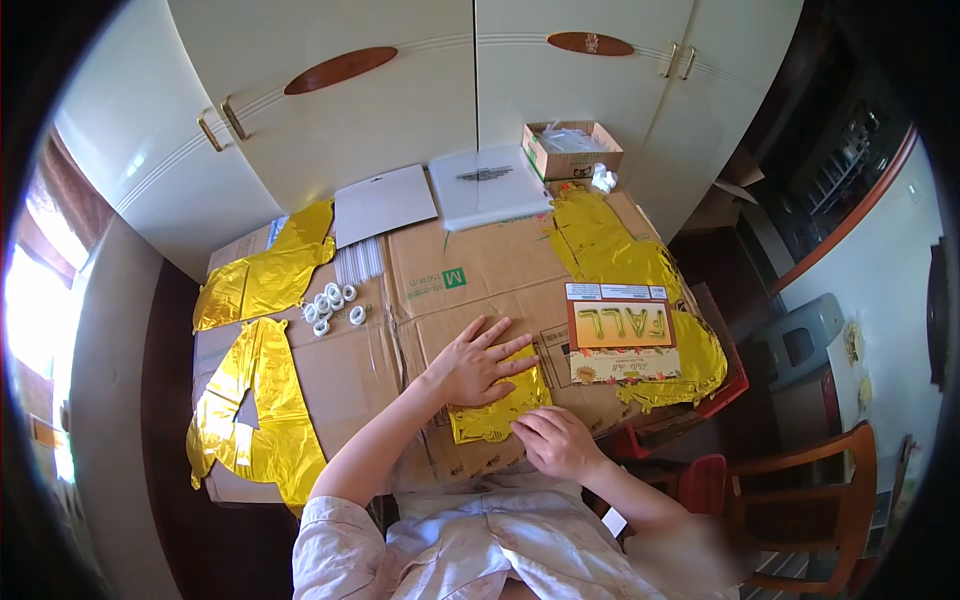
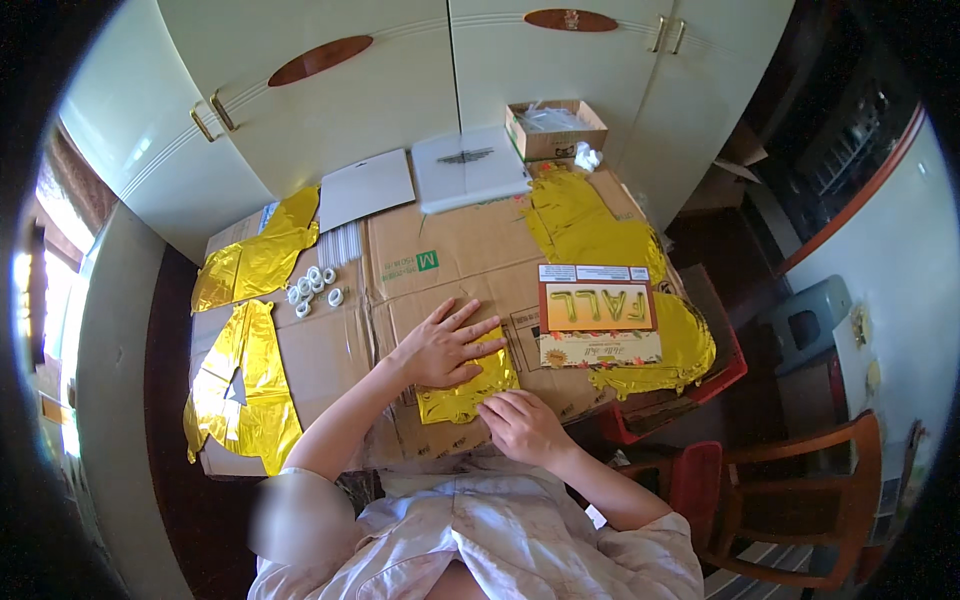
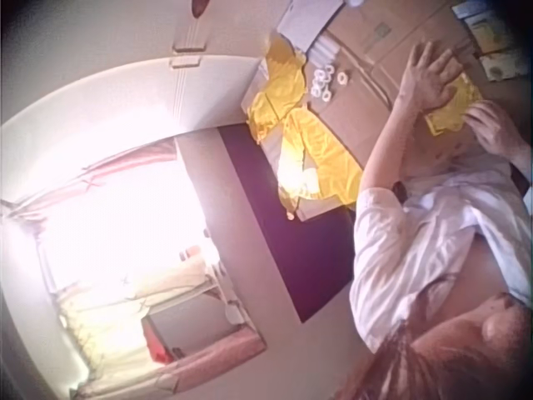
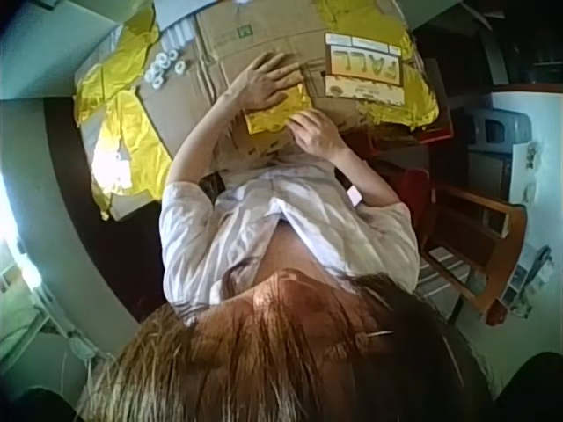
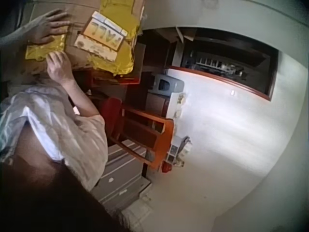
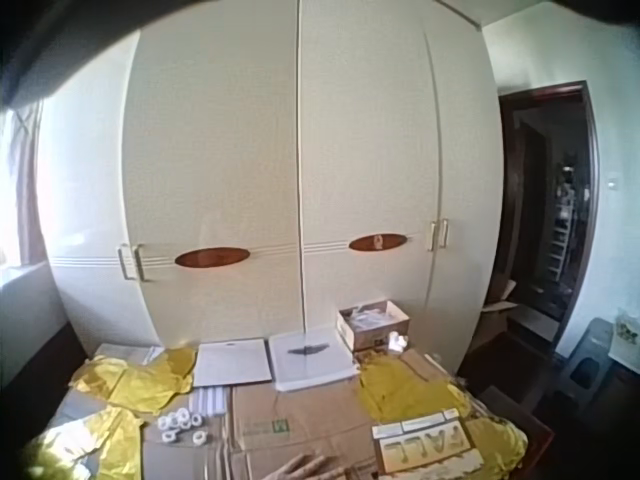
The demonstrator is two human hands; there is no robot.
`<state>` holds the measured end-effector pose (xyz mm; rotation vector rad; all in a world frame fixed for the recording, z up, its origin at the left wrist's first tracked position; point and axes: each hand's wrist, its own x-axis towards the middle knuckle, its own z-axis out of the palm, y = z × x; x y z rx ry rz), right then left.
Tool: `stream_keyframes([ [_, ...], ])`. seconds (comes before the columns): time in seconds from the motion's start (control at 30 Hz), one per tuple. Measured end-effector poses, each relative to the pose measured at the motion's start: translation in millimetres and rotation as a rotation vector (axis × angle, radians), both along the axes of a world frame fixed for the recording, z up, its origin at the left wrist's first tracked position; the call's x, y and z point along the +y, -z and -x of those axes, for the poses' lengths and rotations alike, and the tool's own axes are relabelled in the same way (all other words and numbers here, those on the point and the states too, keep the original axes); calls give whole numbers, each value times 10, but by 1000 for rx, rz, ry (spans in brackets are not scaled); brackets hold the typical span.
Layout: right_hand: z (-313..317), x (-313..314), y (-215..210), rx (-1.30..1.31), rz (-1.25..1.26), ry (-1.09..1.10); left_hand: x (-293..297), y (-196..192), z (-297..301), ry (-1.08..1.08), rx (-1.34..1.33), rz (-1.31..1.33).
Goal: Folding and packaging gold foil decorations into packets and labeling them.
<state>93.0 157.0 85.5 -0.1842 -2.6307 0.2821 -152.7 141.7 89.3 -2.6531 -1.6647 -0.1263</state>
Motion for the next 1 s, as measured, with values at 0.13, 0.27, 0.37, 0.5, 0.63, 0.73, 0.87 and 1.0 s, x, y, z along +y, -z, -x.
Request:
stream_keyframes([
  [0.13,-1,11,2,-1,17,-8,-12,-22,-15,-17,-5,8],
  [0.27,-10,14,18,-10,34,-8,-19,-32,-31,-30,-18,6],
  [0.37,-13,16,11,-18,39,-10,-20,-25,-33,-35,-24,-6],
  [0.5,-21,15,21,-30,38,-9,-20,-27,-36,-38,-30,-14],
  [0.63,-20,12,30,-20,31,-5,-22,-24,-36,-40,-36,-9],
  [0.73,-19,10,37,-18,33,-6,-22,-28,-37,-43,-37,-14],
  [0.87,-15,14,30,-23,42,-10,-24,-17,-41,-45,-43,-19],
  [1.0,-32,57,6,-16,148,-26,-24,-5,-34,-43,-47,-26],
])
